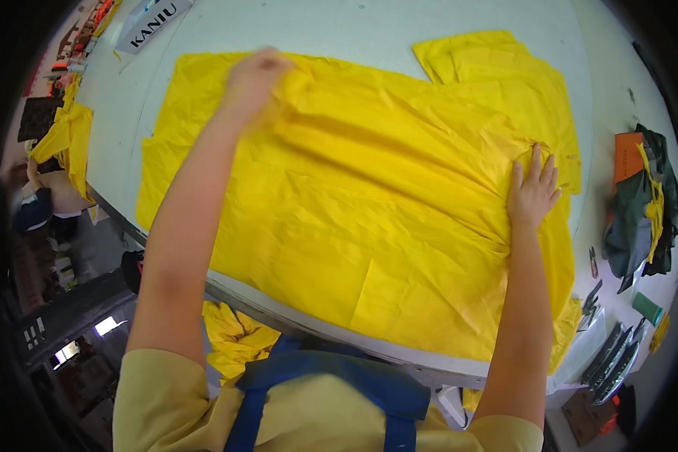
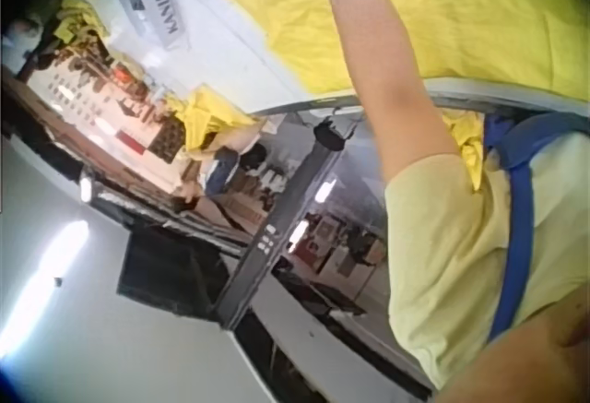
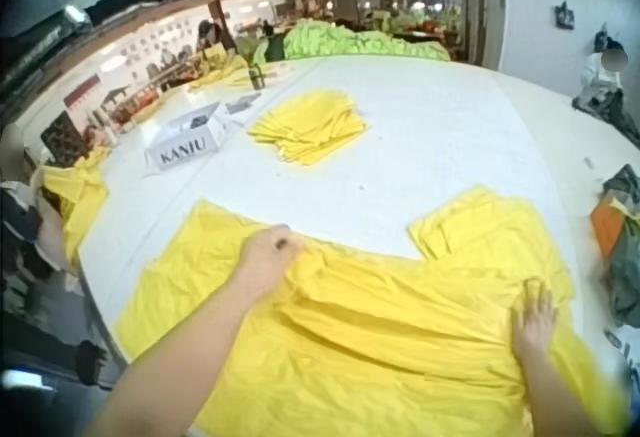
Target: The person uses small scissors to trim loose threads and edges from a large yellow fabric garment laid on a white table. They repeatedly lift, unfold, and refold the fabric to access different areas, then place the trimmed pieces aside.
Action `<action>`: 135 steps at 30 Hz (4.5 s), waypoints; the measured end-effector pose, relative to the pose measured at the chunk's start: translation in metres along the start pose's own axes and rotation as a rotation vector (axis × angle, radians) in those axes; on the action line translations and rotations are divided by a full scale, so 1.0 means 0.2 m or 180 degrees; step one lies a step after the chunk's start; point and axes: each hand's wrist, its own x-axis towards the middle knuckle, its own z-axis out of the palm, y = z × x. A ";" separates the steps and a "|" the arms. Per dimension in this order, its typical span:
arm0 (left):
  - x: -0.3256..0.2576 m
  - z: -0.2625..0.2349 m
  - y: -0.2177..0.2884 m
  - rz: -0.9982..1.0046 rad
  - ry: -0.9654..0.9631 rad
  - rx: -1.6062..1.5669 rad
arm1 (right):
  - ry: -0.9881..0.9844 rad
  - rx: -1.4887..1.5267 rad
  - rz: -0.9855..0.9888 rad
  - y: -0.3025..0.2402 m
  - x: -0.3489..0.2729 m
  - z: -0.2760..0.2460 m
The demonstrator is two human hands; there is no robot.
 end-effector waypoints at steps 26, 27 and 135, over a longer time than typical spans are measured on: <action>-0.50 -0.02 0.25 -0.0258 -0.0183 0.1011 | 0.0252 -0.0431 -0.0778 -0.04 0.08 -0.12; -0.45 -0.04 0.20 -0.0176 -0.0123 0.0685 | 0.0207 -0.0030 -0.0977 -0.04 0.12 -0.14; -1.47 0.16 -0.34 0.0743 0.0301 0.1664 | -0.1252 0.0003 -0.1257 1.16 -0.53 -0.76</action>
